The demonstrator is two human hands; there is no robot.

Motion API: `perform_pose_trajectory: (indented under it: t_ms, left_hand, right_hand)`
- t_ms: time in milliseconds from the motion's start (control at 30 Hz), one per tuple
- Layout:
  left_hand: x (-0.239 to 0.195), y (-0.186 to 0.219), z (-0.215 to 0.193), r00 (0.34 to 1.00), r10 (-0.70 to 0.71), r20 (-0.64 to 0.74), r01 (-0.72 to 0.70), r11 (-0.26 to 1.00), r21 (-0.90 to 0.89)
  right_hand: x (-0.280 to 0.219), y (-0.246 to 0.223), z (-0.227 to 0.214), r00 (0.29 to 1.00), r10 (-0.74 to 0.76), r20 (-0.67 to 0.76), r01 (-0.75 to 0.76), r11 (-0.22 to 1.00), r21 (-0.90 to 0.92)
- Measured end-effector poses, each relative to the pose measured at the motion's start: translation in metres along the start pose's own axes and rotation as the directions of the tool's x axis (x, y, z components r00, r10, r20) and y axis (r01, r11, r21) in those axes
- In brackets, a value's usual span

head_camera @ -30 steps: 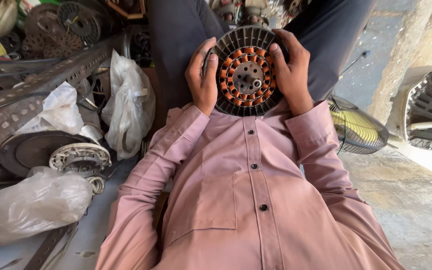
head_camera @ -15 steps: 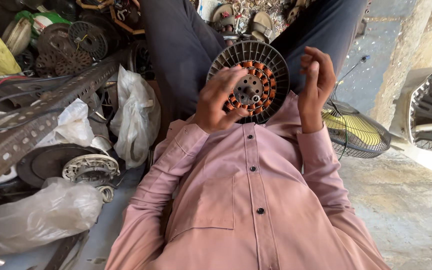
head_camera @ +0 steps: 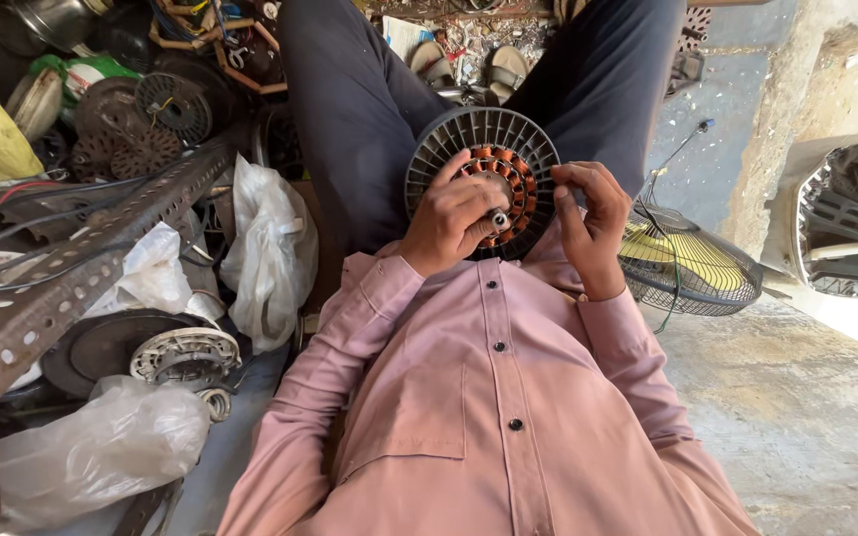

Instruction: The person works on a ceiling fan stator, pulling wires and using shears to cut insulation or ties while holding the motor component on their lap and over a work surface.

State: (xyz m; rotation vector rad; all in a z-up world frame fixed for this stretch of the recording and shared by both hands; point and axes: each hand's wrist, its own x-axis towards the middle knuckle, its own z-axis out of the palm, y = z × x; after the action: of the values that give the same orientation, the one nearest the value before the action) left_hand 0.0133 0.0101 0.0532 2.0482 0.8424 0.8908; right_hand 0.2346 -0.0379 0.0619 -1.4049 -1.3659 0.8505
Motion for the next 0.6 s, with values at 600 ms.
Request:
perform_pose_trajectory:
  t_ms: [600]
  left_hand:
    - [0.022,-0.033,-0.007,0.738,-0.620,0.265,0.464,0.181,-0.867]
  right_hand:
    - [0.013,0.016,0.035,0.979,0.092,0.182,-0.168,0.868,0.467]
